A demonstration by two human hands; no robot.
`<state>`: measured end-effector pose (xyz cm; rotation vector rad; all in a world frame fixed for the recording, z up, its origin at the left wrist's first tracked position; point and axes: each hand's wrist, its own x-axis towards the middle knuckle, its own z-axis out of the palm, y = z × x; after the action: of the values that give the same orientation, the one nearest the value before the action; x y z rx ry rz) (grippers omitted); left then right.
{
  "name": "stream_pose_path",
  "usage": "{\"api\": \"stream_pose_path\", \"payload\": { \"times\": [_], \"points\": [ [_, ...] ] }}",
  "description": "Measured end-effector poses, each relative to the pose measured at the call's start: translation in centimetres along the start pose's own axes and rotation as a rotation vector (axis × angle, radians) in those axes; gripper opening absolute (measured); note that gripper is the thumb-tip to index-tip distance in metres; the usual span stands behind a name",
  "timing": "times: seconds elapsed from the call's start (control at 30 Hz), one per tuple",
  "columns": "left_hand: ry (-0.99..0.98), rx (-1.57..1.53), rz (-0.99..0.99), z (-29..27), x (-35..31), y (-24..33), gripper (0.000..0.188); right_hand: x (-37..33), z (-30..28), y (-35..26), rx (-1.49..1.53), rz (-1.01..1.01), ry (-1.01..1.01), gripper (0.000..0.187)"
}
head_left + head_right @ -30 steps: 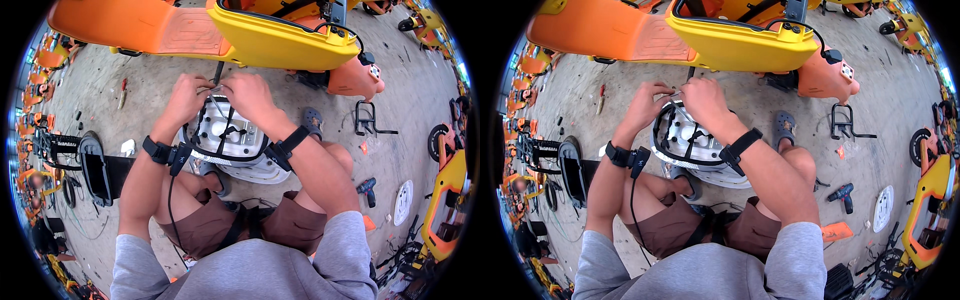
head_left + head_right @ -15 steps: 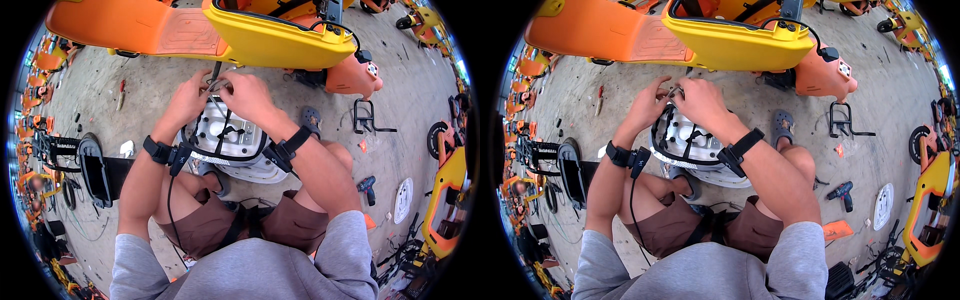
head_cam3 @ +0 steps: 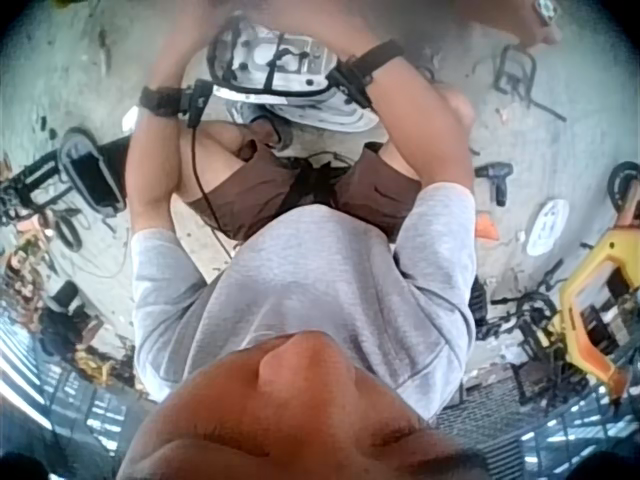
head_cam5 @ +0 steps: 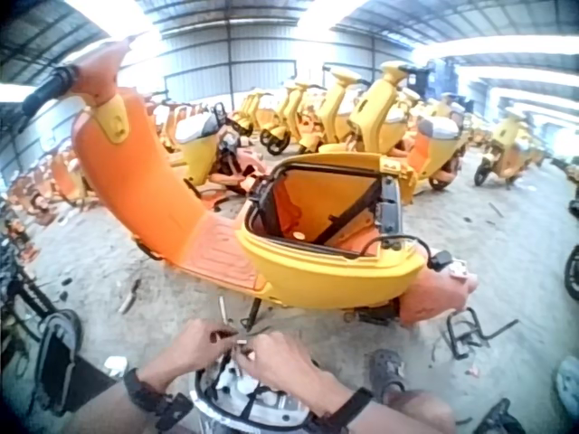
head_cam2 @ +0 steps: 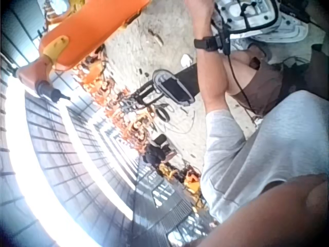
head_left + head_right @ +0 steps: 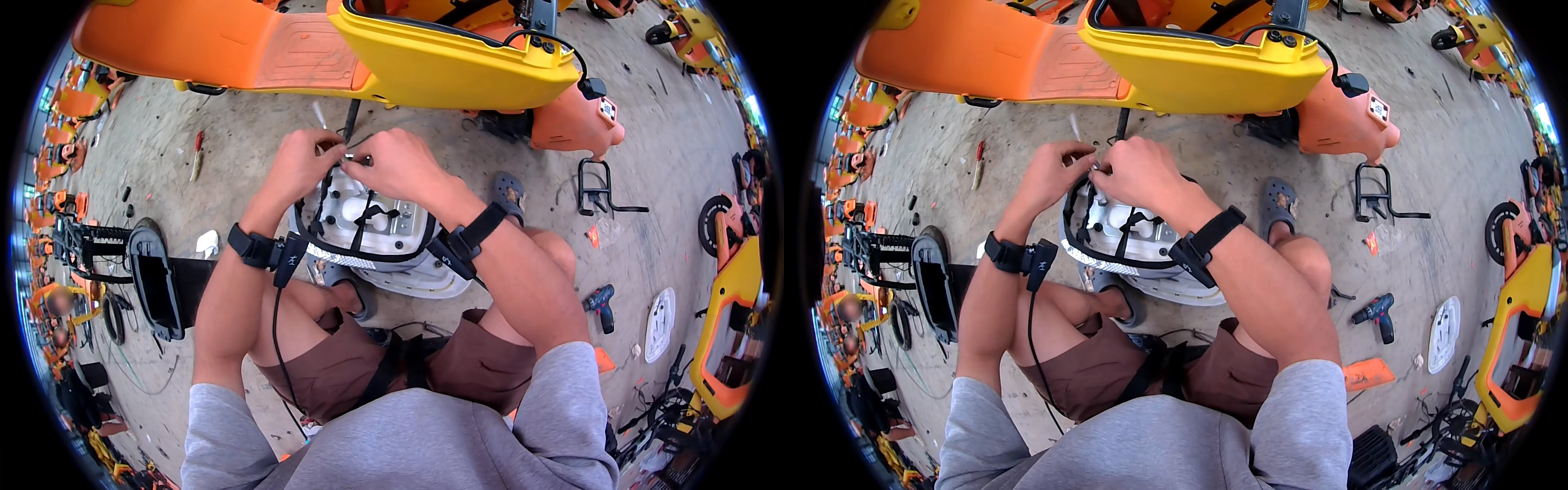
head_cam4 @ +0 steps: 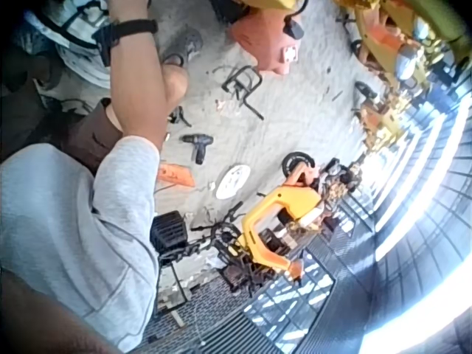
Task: The person attaches components to a white plastic assembly, using a tool to tighten metal pins and handling small fasteners with their fingers.
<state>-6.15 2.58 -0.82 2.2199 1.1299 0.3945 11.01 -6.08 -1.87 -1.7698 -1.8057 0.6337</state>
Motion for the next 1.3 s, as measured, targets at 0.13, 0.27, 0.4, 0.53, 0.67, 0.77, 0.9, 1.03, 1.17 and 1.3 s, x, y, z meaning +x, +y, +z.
{"api": "stream_pose_path", "payload": {
  "times": [0.13,0.27,0.4,0.53,0.67,0.77,0.9,1.03,1.17,1.3],
  "points": [
    [0.067,-0.064,0.018,-0.2,0.2,-0.7,0.019,0.0,0.3,0.1,0.055,-0.007,0.211,0.026],
    [-0.004,0.083,0.146,-0.7,0.2,-0.5,0.016,-0.1,0.8,1.1,-0.103,-0.086,0.321,0.025],
    [0.117,0.247,0.299,-0.5,-0.1,-1.0,0.018,0.2,0.6,0.8,-0.2,0.008,0.137,0.024],
    [-0.052,0.037,-0.071,-0.4,0.1,0.6,0.023,0.1,0.1,0.0,-0.133,0.041,0.032,0.022],
    [-0.029,-0.068,0.009,-0.1,0.0,-0.3,0.028,-0.1,-0.6,-0.3,-0.023,0.014,-0.087,0.022],
    [0.007,-0.111,0.068,-0.1,0.1,0.0,0.03,0.0,0.0,-0.2,0.101,0.061,0.131,0.022],
    [-0.037,-0.075,0.086,-0.2,0.3,-0.2,0.025,-0.2,0.5,0.5,-0.063,-0.019,0.229,0.023],
    [0.069,0.224,0.309,-0.3,0.1,-1.0,0.02,0.2,0.5,0.9,-0.188,0.007,0.127,0.024],
    [0.09,0.241,0.145,-0.3,-0.2,-0.3,0.018,0.1,-0.1,-0.2,-0.134,0.033,0.036,0.026],
    [-0.068,0.016,-0.04,-0.1,-0.1,0.6,0.02,0.0,0.4,0.0,-0.045,0.017,-0.028,0.028]
  ]
}}
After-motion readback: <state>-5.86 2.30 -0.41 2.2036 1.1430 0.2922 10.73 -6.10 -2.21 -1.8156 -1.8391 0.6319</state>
